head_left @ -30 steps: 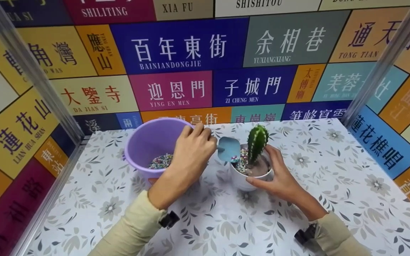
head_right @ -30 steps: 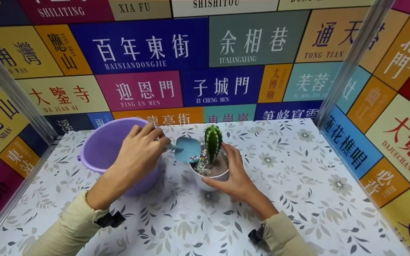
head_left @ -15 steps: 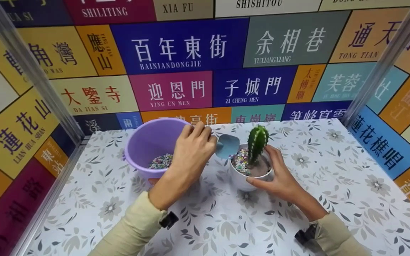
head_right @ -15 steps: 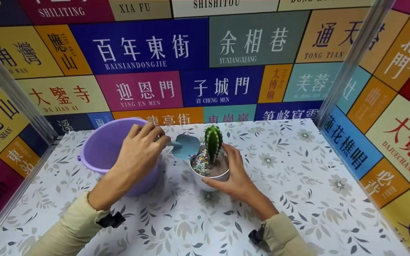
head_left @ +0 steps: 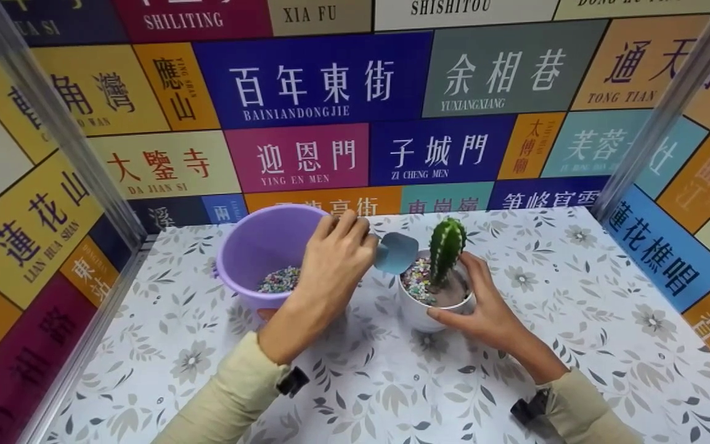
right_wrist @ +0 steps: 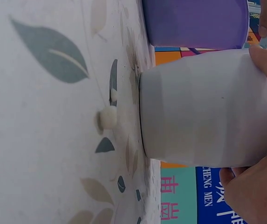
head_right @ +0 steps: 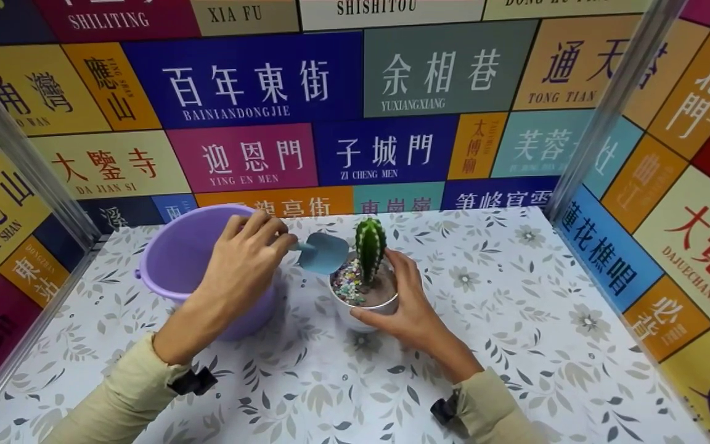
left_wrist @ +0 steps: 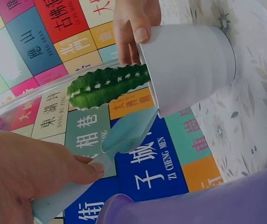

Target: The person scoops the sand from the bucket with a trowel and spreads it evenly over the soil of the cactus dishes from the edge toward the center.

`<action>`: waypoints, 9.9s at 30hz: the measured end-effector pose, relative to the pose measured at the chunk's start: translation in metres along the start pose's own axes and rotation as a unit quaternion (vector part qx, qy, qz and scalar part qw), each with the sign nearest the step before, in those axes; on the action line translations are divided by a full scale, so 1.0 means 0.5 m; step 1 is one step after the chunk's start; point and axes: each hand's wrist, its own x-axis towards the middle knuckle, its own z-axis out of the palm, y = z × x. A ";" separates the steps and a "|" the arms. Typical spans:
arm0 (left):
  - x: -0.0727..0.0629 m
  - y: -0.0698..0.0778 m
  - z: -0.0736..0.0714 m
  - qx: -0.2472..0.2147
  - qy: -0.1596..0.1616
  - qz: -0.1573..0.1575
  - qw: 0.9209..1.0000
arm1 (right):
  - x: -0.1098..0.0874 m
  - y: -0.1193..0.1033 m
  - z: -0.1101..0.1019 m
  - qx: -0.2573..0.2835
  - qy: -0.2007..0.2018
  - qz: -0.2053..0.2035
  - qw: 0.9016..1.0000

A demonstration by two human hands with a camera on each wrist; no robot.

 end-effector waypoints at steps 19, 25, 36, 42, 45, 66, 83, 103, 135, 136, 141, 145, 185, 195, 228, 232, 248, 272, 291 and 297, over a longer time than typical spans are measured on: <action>-0.042 -0.071 -0.004 -0.096 -0.008 -0.072 0.993 | 0.000 -0.020 -0.022 0.028 0.000 0.011 1.000; -0.074 -0.115 -0.007 -0.221 -0.063 -0.139 0.963 | 0.012 -0.050 -0.034 0.034 0.068 -0.064 0.995; -0.134 -0.181 -0.015 -0.304 -0.059 -0.215 0.926 | 0.021 -0.161 -0.033 0.035 0.206 -0.249 0.946; -0.165 -0.207 -0.011 -0.305 -0.079 -0.245 0.917 | 0.033 -0.223 0.032 0.067 0.173 -0.318 0.930; -0.178 -0.222 -0.012 -0.299 -0.089 -0.254 0.916 | 0.045 -0.240 0.067 0.061 0.139 -0.316 0.937; -0.157 -0.234 -0.023 -0.241 -0.241 -0.288 0.895 | 0.165 -0.244 0.268 0.131 0.038 -0.098 0.986; -0.101 -0.218 0.000 -0.094 -0.325 -0.265 0.903 | 0.173 -0.215 0.300 0.166 0.029 -0.033 0.985; -0.112 -0.258 0.044 -0.145 -0.346 -0.155 0.914 | 0.172 -0.214 0.319 0.265 0.010 -0.050 0.963; -0.114 -0.281 0.050 -0.295 -0.343 -0.147 0.880 | 0.171 -0.212 0.309 0.285 -0.001 -0.039 0.958; -0.116 -0.284 0.048 -0.310 -0.337 -0.155 0.875 | 0.172 -0.212 0.309 0.287 -0.001 -0.039 0.957; -0.126 -0.294 0.039 -0.362 -0.308 -0.186 0.860 | 0.172 -0.214 0.309 0.282 0.003 -0.033 0.959; -0.132 -0.292 0.033 -0.370 -0.300 -0.193 0.858 | 0.171 -0.212 0.311 0.280 0.004 -0.029 0.960; -0.168 -0.274 -0.040 -0.362 -0.199 -0.250 0.876 | 0.070 -0.193 0.222 0.216 -0.004 -0.125 0.968; -0.150 -0.254 -0.051 -0.361 -0.146 -0.216 0.896 | 0.026 -0.189 0.143 0.216 0.029 -0.189 0.957; -0.093 -0.134 -0.042 -0.377 -0.116 -0.119 0.911 | 0.029 0.005 -0.032 0.135 0.145 -0.092 0.976; -0.087 -0.118 -0.038 -0.371 -0.104 -0.107 0.916 | 0.028 0.031 -0.029 0.123 0.064 -0.051 0.989; -0.058 -0.058 -0.034 -0.329 -0.150 -0.092 0.928 | 0.010 0.048 -0.020 0.052 -0.055 0.040 0.996; -0.039 -0.002 -0.038 -0.183 -0.144 -0.049 0.971 | 0.001 0.000 -0.024 0.011 -0.061 0.005 0.998; -0.041 -0.008 -0.049 -0.156 -0.132 -0.059 0.977 | -0.008 -0.020 -0.008 -0.011 -0.035 -0.019 0.999; -0.043 -0.012 -0.056 -0.145 -0.128 -0.073 0.978 | -0.009 -0.026 -0.002 -0.049 -0.006 0.002 0.999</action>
